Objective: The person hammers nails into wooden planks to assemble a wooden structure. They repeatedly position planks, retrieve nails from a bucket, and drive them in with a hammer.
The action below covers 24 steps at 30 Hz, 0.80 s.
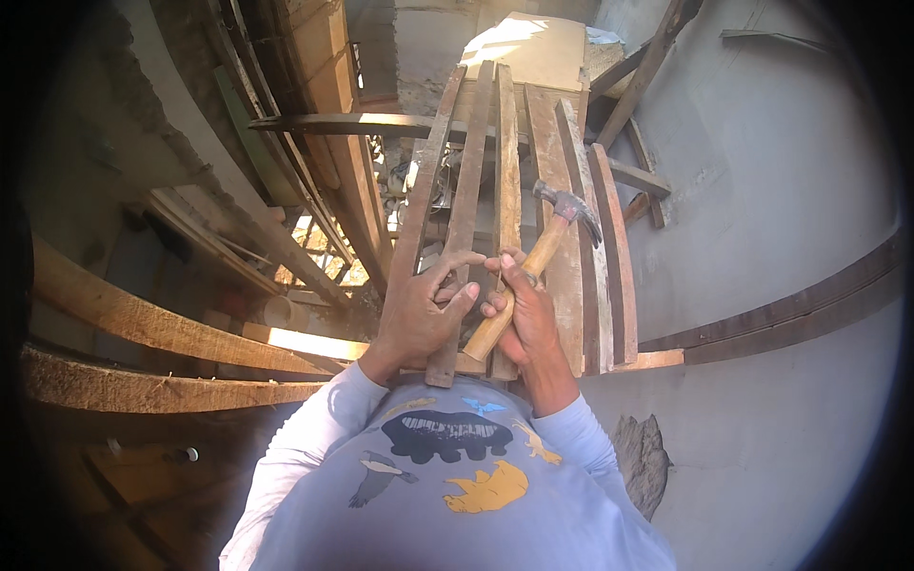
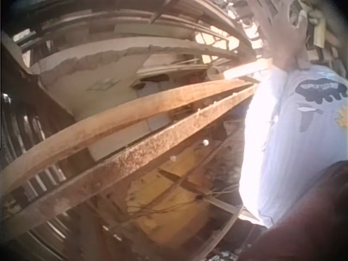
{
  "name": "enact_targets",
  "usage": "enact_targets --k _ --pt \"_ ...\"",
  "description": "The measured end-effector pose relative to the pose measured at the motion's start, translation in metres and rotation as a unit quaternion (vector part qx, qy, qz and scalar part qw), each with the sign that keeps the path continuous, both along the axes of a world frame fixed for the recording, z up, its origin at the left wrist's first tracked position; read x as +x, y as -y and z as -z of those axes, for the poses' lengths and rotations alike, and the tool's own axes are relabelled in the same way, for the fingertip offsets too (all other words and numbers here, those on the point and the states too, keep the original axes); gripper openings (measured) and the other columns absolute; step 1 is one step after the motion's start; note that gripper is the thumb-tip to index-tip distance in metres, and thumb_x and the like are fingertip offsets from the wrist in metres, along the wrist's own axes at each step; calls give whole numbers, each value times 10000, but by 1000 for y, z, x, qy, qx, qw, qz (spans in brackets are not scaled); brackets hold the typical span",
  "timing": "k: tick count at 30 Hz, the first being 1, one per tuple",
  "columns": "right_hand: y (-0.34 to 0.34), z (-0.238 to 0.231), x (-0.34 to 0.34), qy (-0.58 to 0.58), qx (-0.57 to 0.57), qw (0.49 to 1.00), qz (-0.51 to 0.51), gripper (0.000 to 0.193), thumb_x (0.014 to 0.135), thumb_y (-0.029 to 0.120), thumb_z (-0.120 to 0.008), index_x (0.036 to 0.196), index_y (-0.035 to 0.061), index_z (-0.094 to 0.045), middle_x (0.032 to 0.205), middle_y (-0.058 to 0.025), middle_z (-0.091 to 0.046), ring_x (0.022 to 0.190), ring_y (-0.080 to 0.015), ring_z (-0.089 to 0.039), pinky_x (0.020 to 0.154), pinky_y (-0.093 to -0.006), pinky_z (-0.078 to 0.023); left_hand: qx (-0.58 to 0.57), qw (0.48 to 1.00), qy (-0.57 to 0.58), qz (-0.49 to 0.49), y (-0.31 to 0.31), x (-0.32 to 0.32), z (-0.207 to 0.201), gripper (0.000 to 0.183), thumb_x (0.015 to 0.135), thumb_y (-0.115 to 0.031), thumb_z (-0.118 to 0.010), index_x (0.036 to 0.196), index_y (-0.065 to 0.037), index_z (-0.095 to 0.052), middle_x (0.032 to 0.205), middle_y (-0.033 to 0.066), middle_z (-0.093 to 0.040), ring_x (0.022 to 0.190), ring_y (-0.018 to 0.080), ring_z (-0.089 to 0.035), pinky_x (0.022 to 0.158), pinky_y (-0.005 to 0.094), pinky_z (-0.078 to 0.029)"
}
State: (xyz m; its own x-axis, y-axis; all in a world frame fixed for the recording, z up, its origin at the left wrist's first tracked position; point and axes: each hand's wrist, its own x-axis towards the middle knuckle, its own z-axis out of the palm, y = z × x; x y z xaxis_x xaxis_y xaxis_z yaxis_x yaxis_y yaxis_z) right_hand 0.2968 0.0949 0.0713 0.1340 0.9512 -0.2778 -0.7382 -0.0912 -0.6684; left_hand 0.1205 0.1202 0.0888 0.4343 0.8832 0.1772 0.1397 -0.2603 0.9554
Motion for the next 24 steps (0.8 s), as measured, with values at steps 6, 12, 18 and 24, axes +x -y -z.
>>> enact_targets --k 6,12,18,24 --pt "-24 -5 1 4 -10 998 -56 268 1052 255 -659 1244 126 -523 1113 -57 -667 624 -98 -580 592 -296 -563 185 980 73 -7 -39 -3 18 390 981 -156 -707 1362 -88 -657 1160 123 -764 901 241 -759 796 340 -585" --pt "-53 -9 1 -10 -43 992 -118 198 1072 324 -616 1173 163 -562 1080 -31 -669 616 -82 -583 597 -304 -563 279 959 52 9 -74 -10 24 286 924 -150 -755 1201 -79 -750 1036 103 -769 886 268 -758 770 361 -593" --pt "-71 -12 -10 -51 -56 986 -150 184 1069 341 -621 1145 184 -562 956 9 -621 608 -76 -573 586 -298 -543 355 934 -25 10 -98 -23 26 232 884 -143 -781 1107 -79 -774 901 95 -747 787 257 -735 694 346 -583" --pt "-93 -16 -14 54 -83 983 -155 285 1060 334 -640 1238 122 -573 942 -26 -593 685 -106 -588 582 -290 -525 177 963 135 -151 -129 -23 35 220 947 -178 -773 1119 -42 -779 949 82 -779 831 133 -734 704 263 -560"
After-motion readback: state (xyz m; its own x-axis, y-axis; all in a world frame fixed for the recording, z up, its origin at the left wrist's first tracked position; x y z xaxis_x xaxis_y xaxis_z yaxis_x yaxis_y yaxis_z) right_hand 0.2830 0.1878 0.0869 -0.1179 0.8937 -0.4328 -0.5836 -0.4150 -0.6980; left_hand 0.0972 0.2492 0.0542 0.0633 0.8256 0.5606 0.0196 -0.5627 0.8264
